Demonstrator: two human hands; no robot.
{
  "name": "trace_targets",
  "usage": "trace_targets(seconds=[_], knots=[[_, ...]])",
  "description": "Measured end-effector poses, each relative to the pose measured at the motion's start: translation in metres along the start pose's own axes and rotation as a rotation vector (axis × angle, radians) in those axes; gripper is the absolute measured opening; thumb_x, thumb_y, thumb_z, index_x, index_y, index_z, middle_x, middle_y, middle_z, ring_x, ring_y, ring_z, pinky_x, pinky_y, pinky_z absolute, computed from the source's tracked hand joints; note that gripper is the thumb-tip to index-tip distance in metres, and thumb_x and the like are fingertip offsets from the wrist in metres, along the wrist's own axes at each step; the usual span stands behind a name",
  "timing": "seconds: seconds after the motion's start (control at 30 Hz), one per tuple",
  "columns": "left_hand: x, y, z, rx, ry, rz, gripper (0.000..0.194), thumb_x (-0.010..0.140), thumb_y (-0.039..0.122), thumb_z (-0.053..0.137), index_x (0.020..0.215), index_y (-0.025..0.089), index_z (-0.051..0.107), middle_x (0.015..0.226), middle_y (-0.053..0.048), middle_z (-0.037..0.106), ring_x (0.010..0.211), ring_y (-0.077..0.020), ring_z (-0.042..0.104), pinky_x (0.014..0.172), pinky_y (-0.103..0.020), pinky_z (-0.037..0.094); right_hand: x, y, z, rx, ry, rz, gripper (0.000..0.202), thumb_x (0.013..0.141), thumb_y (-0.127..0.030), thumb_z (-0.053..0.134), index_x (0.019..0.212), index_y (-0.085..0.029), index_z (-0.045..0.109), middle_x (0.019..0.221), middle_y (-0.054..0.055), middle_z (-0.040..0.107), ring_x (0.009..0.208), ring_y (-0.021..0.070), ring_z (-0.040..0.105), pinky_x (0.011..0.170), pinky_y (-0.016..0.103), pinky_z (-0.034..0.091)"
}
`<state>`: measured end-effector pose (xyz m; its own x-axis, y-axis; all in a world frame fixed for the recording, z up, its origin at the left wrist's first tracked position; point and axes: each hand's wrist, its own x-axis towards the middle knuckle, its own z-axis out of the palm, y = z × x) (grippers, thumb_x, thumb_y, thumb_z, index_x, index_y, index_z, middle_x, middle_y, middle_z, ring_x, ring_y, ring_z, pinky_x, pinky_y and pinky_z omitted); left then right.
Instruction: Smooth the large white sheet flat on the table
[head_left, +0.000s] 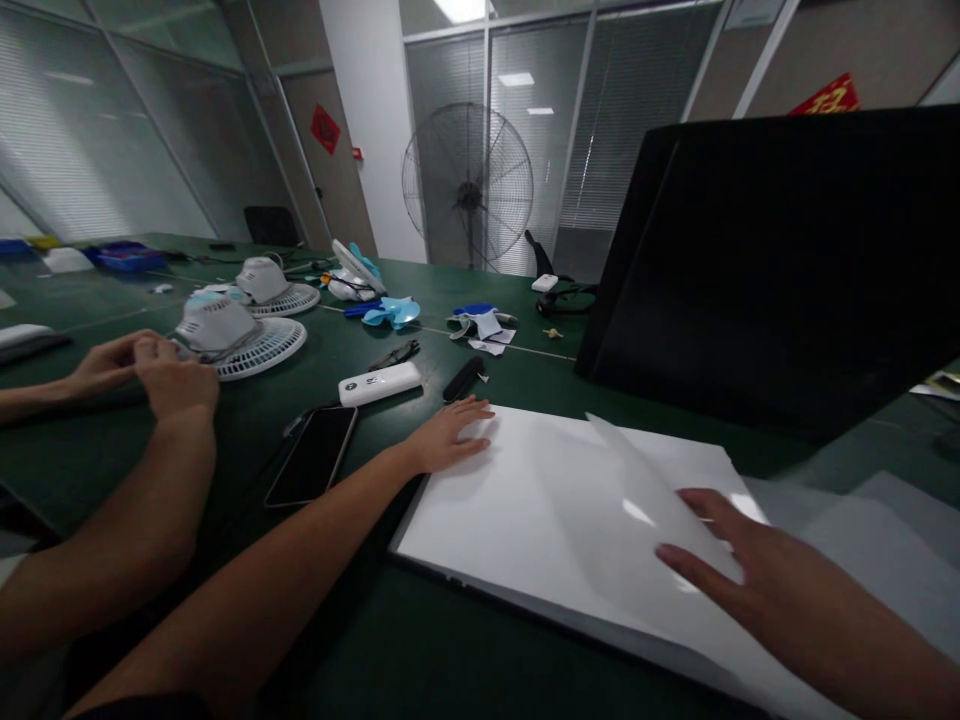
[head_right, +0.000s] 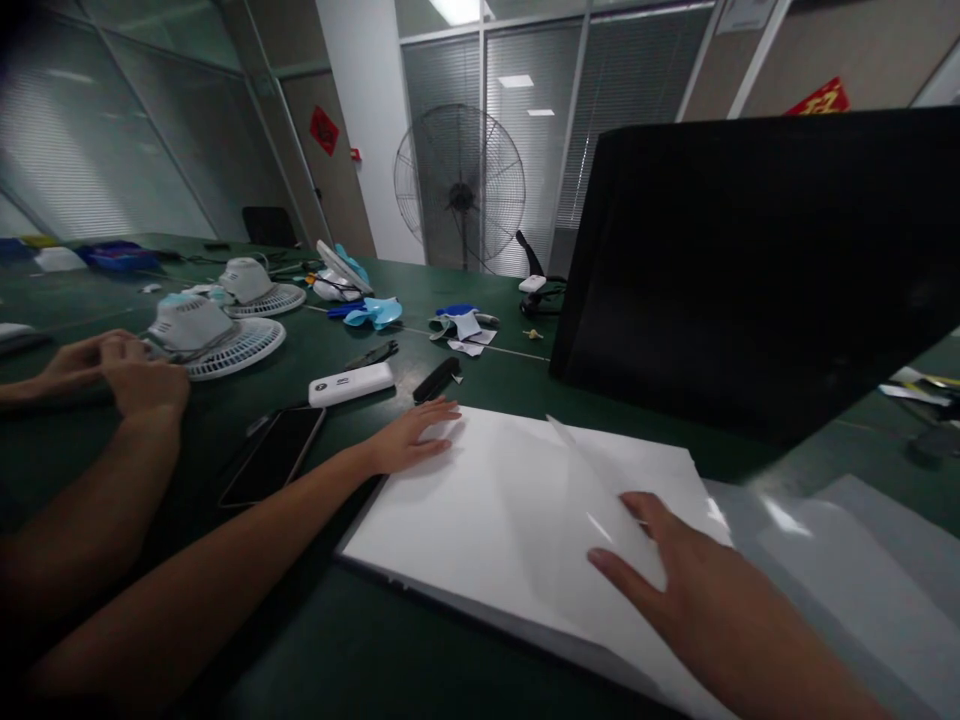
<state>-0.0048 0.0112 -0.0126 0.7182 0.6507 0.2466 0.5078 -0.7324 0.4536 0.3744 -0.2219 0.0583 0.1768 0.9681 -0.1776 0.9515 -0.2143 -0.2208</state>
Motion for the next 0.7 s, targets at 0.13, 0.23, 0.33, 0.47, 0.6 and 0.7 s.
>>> trace_targets(seconds=[0.13,0.23,0.33,0.47,0.6,0.7], knots=[[-0.001,-0.007,0.003,-0.041,0.009,0.0,0.066,0.096,0.05,0.061,0.151,0.018,0.048,0.16,-0.016,0.045,0.153,-0.0348,0.034,0.126,-0.055,0.027,0.006,-0.097,0.006,-0.128,-0.142,-0.184,0.07,0.1,-0.067,0.047,0.152,-0.019,0.051,0.146,0.009,0.052,0.126,0.0323,0.056,0.113,0.054,0.045],[-0.002,-0.009,0.002,-0.058,-0.031,0.002,0.07,0.094,0.043,0.064,0.155,0.018,0.042,0.163,-0.017,0.041,0.154,-0.0352,0.031,0.127,-0.057,0.022,0.01,-0.142,0.011,-0.166,-0.144,-0.248,0.077,0.104,-0.068,0.043,0.156,-0.012,0.046,0.149,0.014,0.048,0.133,0.032,0.051,0.117,0.052,0.042],[-0.004,-0.01,-0.002,-0.076,-0.057,0.0,0.073,0.094,0.04,0.064,0.158,0.018,0.037,0.165,-0.016,0.037,0.154,-0.035,0.032,0.128,-0.058,0.017,0.013,-0.162,0.015,-0.076,-0.179,-0.302,0.082,0.105,-0.07,0.037,0.163,-0.013,0.031,0.161,0.01,0.03,0.148,0.0265,0.033,0.126,0.046,0.029],[-0.005,-0.009,-0.005,-0.11,-0.08,0.005,0.067,0.098,0.041,0.057,0.159,0.021,0.036,0.166,-0.012,0.036,0.155,-0.0307,0.032,0.13,-0.053,0.014,0.015,-0.152,0.019,0.003,-0.181,-0.373,0.074,0.106,-0.067,0.038,0.166,-0.025,0.023,0.166,-0.005,0.01,0.153,0.0205,0.02,0.128,0.044,0.023],[-0.003,-0.005,-0.004,-0.089,-0.05,-0.012,0.062,0.102,0.045,0.05,0.157,0.018,0.039,0.163,-0.014,0.041,0.152,-0.0304,0.038,0.129,-0.054,0.016,0.019,-0.081,0.033,-0.108,0.0,-0.404,0.065,0.102,-0.062,0.043,0.157,-0.027,0.045,0.165,-0.002,0.016,0.15,0.0291,0.028,0.124,0.056,0.03],[-0.002,0.002,-0.005,-0.049,-0.026,-0.04,0.07,0.097,0.055,0.058,0.155,0.018,0.042,0.161,-0.016,0.044,0.149,-0.0322,0.042,0.128,-0.053,0.02,0.028,0.012,0.053,-0.111,0.227,-0.42,0.059,0.1,-0.071,0.04,0.142,-0.037,0.062,0.156,-0.002,0.04,0.138,0.0333,0.047,0.113,0.067,0.042]])
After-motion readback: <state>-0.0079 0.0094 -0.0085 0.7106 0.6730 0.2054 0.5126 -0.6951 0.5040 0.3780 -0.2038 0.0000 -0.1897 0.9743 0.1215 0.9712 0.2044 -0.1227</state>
